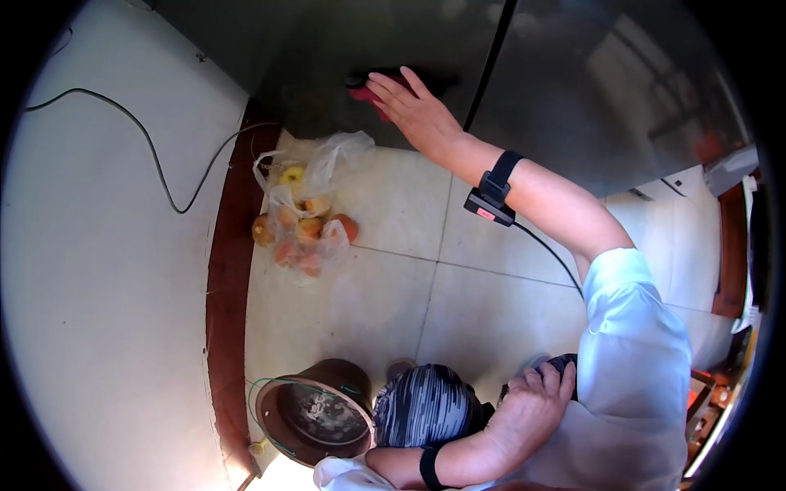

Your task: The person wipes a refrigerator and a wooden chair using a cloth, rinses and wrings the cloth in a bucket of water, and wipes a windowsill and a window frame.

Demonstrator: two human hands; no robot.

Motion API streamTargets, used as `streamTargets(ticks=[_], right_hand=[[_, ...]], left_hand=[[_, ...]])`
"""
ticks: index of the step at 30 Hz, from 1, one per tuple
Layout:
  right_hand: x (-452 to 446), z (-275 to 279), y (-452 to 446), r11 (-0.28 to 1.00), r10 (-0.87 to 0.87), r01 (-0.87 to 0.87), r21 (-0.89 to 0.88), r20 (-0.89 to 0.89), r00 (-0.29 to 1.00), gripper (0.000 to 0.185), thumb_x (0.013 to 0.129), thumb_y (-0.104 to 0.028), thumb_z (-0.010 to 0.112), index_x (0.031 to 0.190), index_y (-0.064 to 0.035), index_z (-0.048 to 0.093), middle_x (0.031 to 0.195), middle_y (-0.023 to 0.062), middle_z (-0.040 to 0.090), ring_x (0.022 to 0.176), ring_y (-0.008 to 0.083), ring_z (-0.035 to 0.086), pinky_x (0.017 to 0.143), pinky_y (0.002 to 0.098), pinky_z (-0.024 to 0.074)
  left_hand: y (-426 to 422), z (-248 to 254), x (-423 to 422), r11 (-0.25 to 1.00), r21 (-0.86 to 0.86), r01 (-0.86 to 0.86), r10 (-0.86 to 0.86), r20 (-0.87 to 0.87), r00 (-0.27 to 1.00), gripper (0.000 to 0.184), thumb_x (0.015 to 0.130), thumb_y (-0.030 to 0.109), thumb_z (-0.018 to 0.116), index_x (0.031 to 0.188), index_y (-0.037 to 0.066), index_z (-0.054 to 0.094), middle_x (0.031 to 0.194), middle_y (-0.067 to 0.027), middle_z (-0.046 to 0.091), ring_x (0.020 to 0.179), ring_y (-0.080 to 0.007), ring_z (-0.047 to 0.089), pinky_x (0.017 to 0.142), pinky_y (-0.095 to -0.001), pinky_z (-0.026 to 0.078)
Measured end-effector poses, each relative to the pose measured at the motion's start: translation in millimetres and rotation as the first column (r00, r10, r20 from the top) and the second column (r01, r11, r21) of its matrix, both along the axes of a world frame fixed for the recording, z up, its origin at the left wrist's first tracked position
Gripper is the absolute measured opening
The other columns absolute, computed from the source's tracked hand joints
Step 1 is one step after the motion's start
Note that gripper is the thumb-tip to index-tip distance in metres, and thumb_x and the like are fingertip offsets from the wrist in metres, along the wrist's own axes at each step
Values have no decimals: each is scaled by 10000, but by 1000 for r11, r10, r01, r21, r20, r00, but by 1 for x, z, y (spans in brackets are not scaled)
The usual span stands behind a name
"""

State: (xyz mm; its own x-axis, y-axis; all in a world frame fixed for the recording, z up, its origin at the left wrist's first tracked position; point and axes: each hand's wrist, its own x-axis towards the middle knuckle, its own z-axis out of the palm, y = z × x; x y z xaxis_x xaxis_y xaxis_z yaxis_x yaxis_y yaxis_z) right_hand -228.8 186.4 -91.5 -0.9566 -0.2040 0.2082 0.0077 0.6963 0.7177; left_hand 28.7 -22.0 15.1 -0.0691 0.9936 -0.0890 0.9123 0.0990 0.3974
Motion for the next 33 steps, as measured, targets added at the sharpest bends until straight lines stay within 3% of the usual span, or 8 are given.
streamTargets(ticks=[9,15,18,21,24,26,30,33], right_hand=[[7,-7,9,996,3,-4,-86,-18,1000,481,877,-237,479,1354,-178,464,1497,-1,270,1409,200,134,1129,465,97],[20,-13,2,997,-28,26,-67,-38,999,463,880,-217,461,1340,-164,475,1489,16,290,1408,195,138,1130,465,107],[63,-29,26,935,-57,68,-347,43,997,455,849,-134,493,1303,-104,493,1430,89,369,1367,250,247,1107,475,187],[121,-40,47,633,-106,119,-765,66,992,488,791,-42,543,1276,-43,491,1351,158,442,1267,306,399,1037,426,334],[176,3,55,-229,-110,324,-918,355,928,579,785,-69,570,1337,-11,406,1201,147,542,1076,236,545,903,325,439],[211,27,63,-735,-14,320,-598,485,874,678,784,-125,593,1396,-20,320,1024,77,593,909,124,570,824,259,450],[286,29,69,-933,-104,75,-353,460,882,344,854,-333,621,1028,-36,610,948,39,629,812,97,595,726,223,476],[339,23,86,-978,-88,22,-205,509,857,390,873,-372,590,1024,-12,597,955,62,641,791,121,619,713,234,498]], left_hand=[[-7,3,0,998,61,-24,25,-25,999,501,789,135,502,1273,8,475,992,-136,569,808,-228,613,572,-254,481],[-6,8,-1,996,-89,-16,16,2,1000,488,777,131,515,1248,4,493,974,-137,575,780,-215,608,563,-256,483],[-11,6,4,991,86,-100,100,5,995,472,774,125,520,1229,1,508,940,-121,572,741,-196,591,559,-259,488],[-10,9,4,994,48,-103,103,-8,995,464,775,124,522,1222,0,517,924,-104,570,724,-191,583,559,-271,498],[-7,10,4,999,18,-50,50,-3,999,475,787,121,513,1248,4,494,930,-97,572,742,-191,589,578,-277,503],[-5,10,1,1000,-20,-20,21,25,999,508,794,121,506,1287,10,458,964,-99,580,776,-198,601,619,-286,514],[-5,15,-2,1000,16,27,-26,-30,999,512,817,138,524,1314,44,439,1061,-96,591,869,-207,623,677,-302,522],[-1,13,-6,1000,14,13,-12,-40,999,494,848,184,549,1314,60,438,1061,-96,589,861,-202,626,674,-302,520]])
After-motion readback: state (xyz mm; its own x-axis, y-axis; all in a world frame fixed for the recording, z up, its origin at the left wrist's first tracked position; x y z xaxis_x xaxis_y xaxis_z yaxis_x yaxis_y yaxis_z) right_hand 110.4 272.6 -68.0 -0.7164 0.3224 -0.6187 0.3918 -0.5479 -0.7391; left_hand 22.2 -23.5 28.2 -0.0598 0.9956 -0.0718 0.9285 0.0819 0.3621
